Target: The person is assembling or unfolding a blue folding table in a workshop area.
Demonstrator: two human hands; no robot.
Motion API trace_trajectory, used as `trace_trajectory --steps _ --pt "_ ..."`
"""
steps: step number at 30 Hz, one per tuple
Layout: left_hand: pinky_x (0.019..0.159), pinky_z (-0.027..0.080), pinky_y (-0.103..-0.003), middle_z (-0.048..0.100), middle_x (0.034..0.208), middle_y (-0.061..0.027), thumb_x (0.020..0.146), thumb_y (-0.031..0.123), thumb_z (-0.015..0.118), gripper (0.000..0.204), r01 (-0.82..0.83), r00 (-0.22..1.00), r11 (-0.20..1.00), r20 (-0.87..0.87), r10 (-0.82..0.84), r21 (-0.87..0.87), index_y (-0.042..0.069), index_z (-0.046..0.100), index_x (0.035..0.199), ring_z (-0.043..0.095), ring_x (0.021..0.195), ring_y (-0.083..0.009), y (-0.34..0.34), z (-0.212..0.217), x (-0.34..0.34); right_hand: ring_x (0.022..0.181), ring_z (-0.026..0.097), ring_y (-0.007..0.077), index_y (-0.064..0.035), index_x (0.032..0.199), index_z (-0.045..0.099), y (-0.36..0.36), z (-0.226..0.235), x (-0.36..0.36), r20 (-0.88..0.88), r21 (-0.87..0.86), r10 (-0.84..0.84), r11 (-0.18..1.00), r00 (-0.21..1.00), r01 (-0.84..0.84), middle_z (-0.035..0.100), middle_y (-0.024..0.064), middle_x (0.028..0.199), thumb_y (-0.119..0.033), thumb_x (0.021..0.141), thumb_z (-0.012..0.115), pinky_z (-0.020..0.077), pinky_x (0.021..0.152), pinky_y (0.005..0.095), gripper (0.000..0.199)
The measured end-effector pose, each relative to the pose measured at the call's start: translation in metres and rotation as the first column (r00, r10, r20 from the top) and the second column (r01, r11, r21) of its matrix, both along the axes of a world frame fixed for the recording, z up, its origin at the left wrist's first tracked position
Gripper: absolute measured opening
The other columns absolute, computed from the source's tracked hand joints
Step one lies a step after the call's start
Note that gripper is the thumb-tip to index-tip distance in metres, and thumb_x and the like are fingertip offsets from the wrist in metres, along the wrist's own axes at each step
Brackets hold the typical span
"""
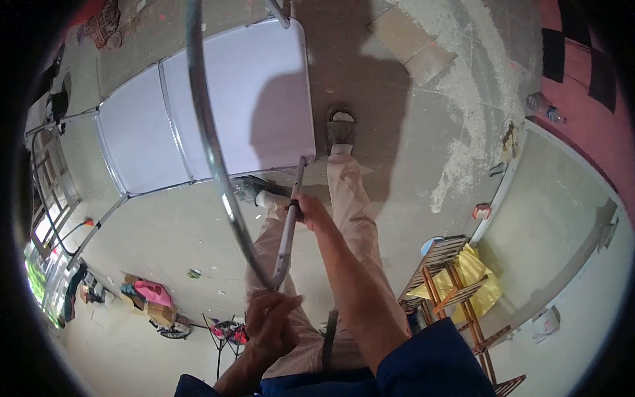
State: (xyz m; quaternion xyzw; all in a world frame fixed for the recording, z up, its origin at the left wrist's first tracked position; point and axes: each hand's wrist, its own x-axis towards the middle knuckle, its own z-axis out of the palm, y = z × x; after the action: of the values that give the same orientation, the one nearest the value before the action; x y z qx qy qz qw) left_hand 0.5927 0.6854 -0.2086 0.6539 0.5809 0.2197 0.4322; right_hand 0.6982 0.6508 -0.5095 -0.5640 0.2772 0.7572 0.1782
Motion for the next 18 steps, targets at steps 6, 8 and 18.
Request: trace_trajectory --steps 6,8,18 --pt "0.099 0.035 -0.057 0.048 0.116 -0.0224 0.085 0.0 0.047 0.03 -0.039 0.956 0.999 -0.29 0.036 -0.005 0.002 0.051 0.114 0.043 0.115 -0.0404 -0.005 0.013 0.01 0.069 0.067 0.0269 0.0034 0.096 0.051 0.003 0.015 -0.007 0.1 -0.051 0.112 0.993 0.989 -0.108 0.063 0.0185 0.083 -0.016 0.087 0.054 0.0584 0.062 0.0363 0.022" --pt "0.1 0.031 -0.061 0.045 0.124 -0.0274 0.088 -0.001 0.042 0.045 -0.097 0.895 0.973 -0.446 -0.007 -0.211 -0.004 0.033 0.131 0.039 0.12 -0.0478 -0.008 0.022 0.015 0.069 0.067 0.0249 0.0016 0.095 0.053 0.006 0.02 -0.006 0.064 -0.028 0.07 0.997 0.995 -0.069 0.065 0.0171 0.084 -0.02 0.087 0.054 0.0565 0.061 0.035 0.022" --pt "0.091 0.046 -0.042 0.056 0.114 -0.0262 0.087 0.001 0.039 0.042 -0.408 0.906 0.842 -0.265 0.329 -0.353 -0.01 0.039 0.128 0.058 0.106 -0.035 0.004 0.018 0.019 0.067 0.065 0.0234 -0.0018 0.091 0.055 0.023 0.014 0.008 -0.032 -0.024 0.219 0.975 0.975 -0.219 0.063 0.0124 0.075 -0.016 0.085 0.052 0.0571 0.066 0.0393 0.016"
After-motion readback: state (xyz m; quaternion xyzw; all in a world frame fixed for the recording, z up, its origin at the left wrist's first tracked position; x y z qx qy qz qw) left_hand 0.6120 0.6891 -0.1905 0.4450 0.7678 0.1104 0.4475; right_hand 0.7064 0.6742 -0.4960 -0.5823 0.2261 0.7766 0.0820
